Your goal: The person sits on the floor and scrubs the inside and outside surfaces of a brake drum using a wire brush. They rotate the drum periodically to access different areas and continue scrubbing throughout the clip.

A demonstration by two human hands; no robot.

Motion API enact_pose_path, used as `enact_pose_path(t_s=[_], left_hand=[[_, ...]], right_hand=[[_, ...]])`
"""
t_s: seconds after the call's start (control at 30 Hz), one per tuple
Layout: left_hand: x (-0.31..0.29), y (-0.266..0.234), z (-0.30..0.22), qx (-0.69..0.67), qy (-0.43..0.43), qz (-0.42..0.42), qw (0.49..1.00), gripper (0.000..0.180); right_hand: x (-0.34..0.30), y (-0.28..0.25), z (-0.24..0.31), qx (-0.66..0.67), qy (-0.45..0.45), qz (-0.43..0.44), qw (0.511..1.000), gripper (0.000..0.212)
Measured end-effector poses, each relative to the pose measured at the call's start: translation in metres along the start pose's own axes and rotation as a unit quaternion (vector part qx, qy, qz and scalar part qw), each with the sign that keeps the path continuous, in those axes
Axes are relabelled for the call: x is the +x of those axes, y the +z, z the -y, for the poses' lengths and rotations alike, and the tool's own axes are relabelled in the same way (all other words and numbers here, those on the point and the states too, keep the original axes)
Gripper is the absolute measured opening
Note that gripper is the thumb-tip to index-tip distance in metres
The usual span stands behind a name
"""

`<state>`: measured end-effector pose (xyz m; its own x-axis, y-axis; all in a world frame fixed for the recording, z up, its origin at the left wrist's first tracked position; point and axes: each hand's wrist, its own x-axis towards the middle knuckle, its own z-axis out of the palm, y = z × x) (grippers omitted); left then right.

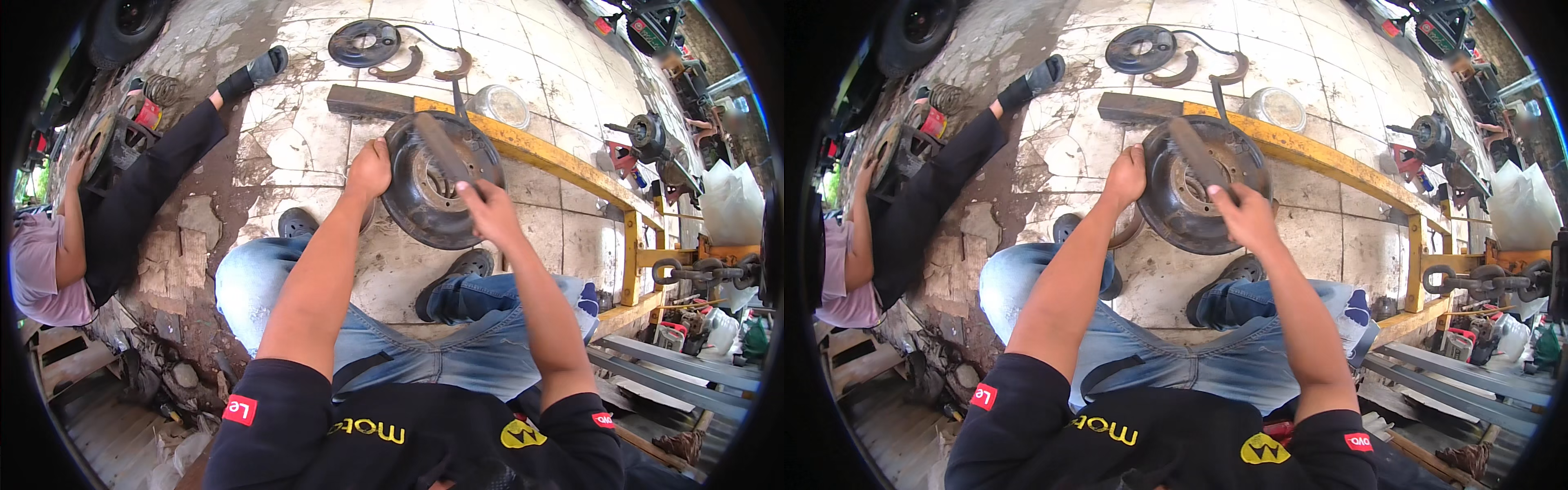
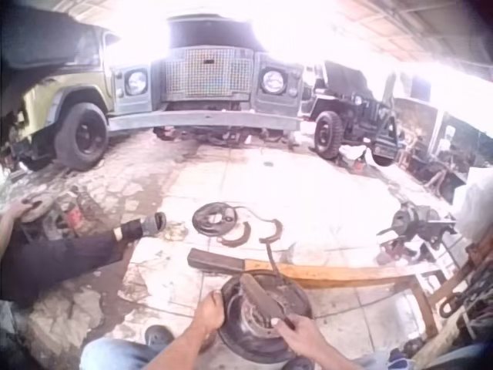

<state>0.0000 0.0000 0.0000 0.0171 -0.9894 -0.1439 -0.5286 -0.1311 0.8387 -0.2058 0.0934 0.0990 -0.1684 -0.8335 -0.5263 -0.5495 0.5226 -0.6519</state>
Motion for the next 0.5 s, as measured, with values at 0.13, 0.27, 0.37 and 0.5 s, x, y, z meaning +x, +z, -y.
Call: enact_pose_path(t_s=[0.13, 0.27, 0.37, 0.5], left_hand=[[0.012, -0.026, 0.003, 0.044, 0.013, -0.001, 0.999, 0.052], [0.009, 0.000, -0.003, 0.027, -0.006, 0.008, 1.000, 0.052], [0.006, 0.007, -0.006, 0.021, -0.021, -0.003, 1.000, 0.053], [-0.001, -0.008, -0.010, 0.022, -0.043, 0.014, 0.999, 0.054]], right_hand=[[0.049, 0.028, -0.027, -0.041, -0.103, -0.103, 0.988, 0.060], [0.038, -0.050, -0.063, -0.147, -0.122, -0.137, 0.972, 0.061], [0.022, -0.091, -0.081, -0.178, -0.043, -0.136, 0.974, 0.060], [-0.001, -0.084, -0.054, -0.103, 0.046, -0.102, 0.988, 0.057]])
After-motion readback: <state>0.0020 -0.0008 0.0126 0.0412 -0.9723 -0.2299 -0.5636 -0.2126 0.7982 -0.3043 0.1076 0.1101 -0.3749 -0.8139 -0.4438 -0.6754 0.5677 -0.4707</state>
